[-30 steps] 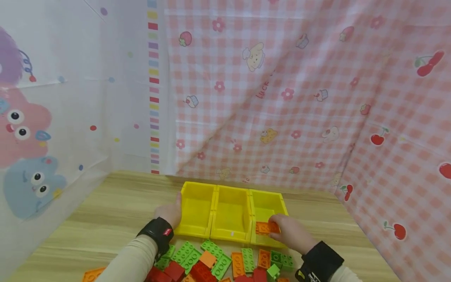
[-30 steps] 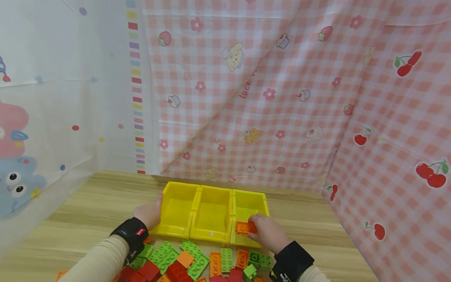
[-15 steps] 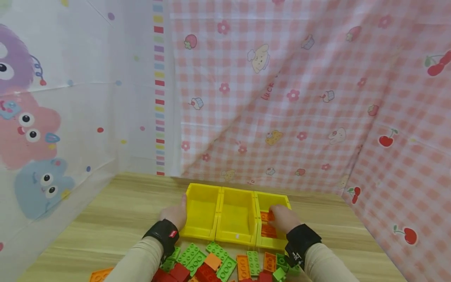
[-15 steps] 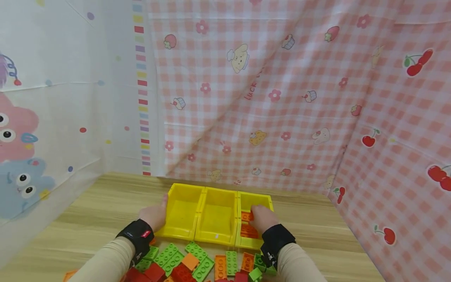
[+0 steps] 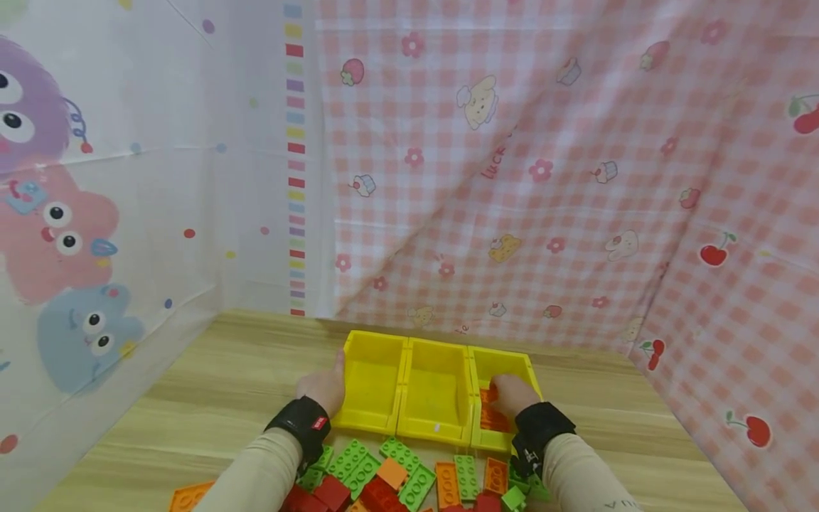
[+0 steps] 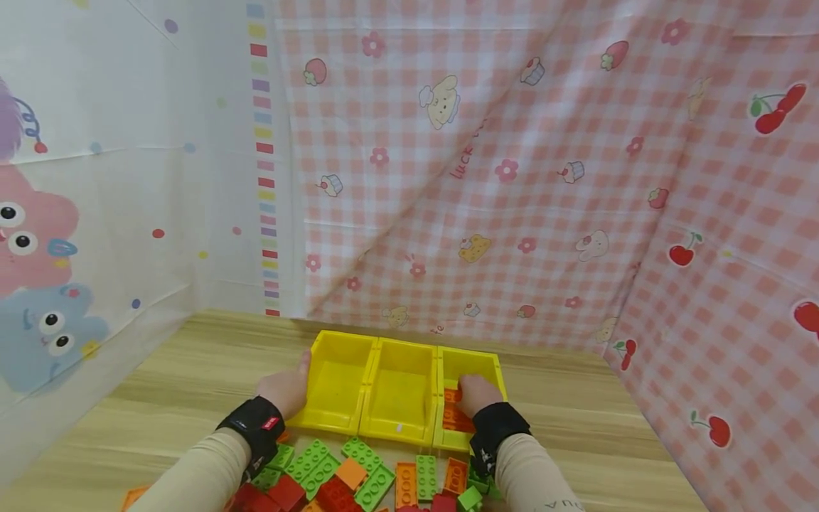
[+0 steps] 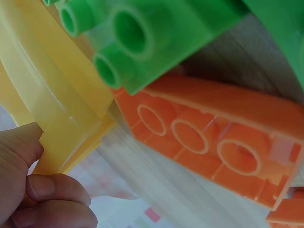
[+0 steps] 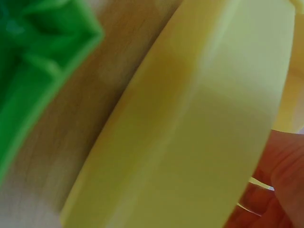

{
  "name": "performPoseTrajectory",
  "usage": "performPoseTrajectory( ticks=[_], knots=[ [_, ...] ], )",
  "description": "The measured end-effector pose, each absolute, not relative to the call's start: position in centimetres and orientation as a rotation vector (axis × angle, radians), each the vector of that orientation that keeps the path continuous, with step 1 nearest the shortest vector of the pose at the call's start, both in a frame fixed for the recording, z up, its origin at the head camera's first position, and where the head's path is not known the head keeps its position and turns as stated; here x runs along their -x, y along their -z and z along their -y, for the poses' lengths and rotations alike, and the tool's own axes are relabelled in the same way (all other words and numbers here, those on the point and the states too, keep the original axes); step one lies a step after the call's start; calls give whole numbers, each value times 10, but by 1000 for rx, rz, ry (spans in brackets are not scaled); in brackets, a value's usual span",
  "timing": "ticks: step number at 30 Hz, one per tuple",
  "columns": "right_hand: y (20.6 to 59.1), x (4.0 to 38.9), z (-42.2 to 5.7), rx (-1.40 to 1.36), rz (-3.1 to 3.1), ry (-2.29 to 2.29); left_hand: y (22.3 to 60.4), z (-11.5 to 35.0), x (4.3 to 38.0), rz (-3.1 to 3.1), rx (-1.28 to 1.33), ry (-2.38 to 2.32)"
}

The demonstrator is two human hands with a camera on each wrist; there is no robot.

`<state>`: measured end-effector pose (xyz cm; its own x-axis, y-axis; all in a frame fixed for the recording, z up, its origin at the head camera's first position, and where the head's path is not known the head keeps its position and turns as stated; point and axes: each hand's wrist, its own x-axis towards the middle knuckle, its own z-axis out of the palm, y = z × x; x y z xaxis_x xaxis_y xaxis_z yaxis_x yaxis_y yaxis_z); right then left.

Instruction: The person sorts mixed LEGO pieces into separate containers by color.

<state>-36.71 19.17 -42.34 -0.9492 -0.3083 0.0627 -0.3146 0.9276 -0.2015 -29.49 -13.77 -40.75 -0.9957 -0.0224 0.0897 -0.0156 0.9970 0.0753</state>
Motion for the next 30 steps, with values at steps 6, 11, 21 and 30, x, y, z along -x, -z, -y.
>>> performPoseTrajectory(
  ticks=[6, 11, 21, 30],
  knots=[
    [428, 370, -192, -502, 3082, -372, 408, 138, 295, 3042, -22, 110],
    [431, 371, -193, -483, 3082, -413, 406, 137, 293, 3044, -26, 100],
    [436, 369, -196, -510, 3046, -400, 410, 135, 292, 3037, -24, 94],
    [423, 349, -194, -607, 3042, -410, 406, 138, 293, 3043, -18, 132]
  ],
)
